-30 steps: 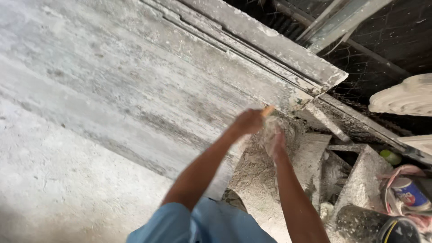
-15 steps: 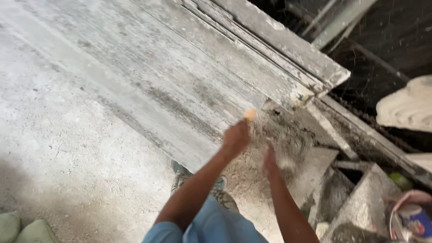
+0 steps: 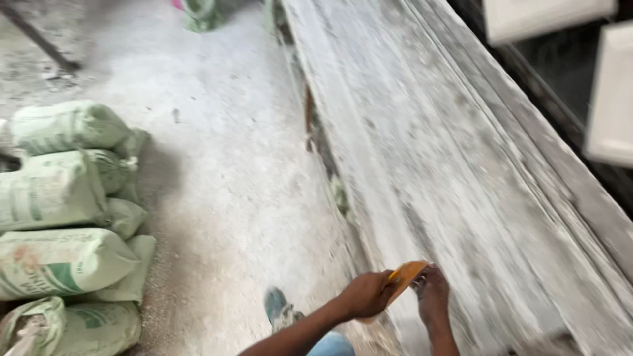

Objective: The person scrapes dried plaster residue off a long metal mold table using an orange plastic scraper, working along its surface in sections. They then dip a wide brush into a container of liquid and brush the liquid along green mold strips set in the table.

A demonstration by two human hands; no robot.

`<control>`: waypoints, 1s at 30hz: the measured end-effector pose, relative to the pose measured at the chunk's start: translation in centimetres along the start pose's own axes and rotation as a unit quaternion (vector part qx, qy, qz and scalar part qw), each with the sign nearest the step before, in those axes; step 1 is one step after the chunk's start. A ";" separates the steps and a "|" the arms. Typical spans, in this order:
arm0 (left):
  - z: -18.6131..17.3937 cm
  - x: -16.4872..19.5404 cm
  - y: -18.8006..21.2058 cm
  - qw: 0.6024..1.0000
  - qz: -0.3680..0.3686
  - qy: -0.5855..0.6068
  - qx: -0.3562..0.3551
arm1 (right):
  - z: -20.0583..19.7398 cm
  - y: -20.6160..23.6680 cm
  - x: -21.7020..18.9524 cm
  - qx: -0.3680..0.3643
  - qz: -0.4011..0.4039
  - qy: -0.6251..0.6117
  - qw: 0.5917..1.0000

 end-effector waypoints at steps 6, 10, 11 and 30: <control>-16.4 -11.1 5.0 0.979 -0.142 0.041 0.136 | 21.9 -2.5 12.3 -0.140 0.007 0.072 0.987; -24.9 -17.2 8.3 0.939 -0.226 0.086 0.245 | 33.8 -3.1 19.7 -0.219 0.103 0.105 0.964; -26.5 -18.7 8.9 0.929 -0.243 0.090 0.263 | 36.1 -3.1 21.3 -0.236 0.129 0.118 0.956; -49.8 -41.6 -7.3 0.845 -0.316 0.061 0.428 | 51.1 -26.3 30.3 -0.388 0.229 0.447 0.773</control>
Point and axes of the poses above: each hand's wrist, its own y-axis away from the middle knuckle, its own z-axis out of the palm, x = y × z, the point moved 8 cm from there along -y, towards the middle knuckle, and after that the axes turned 15 degrees about -y, right-handed, at the moved point
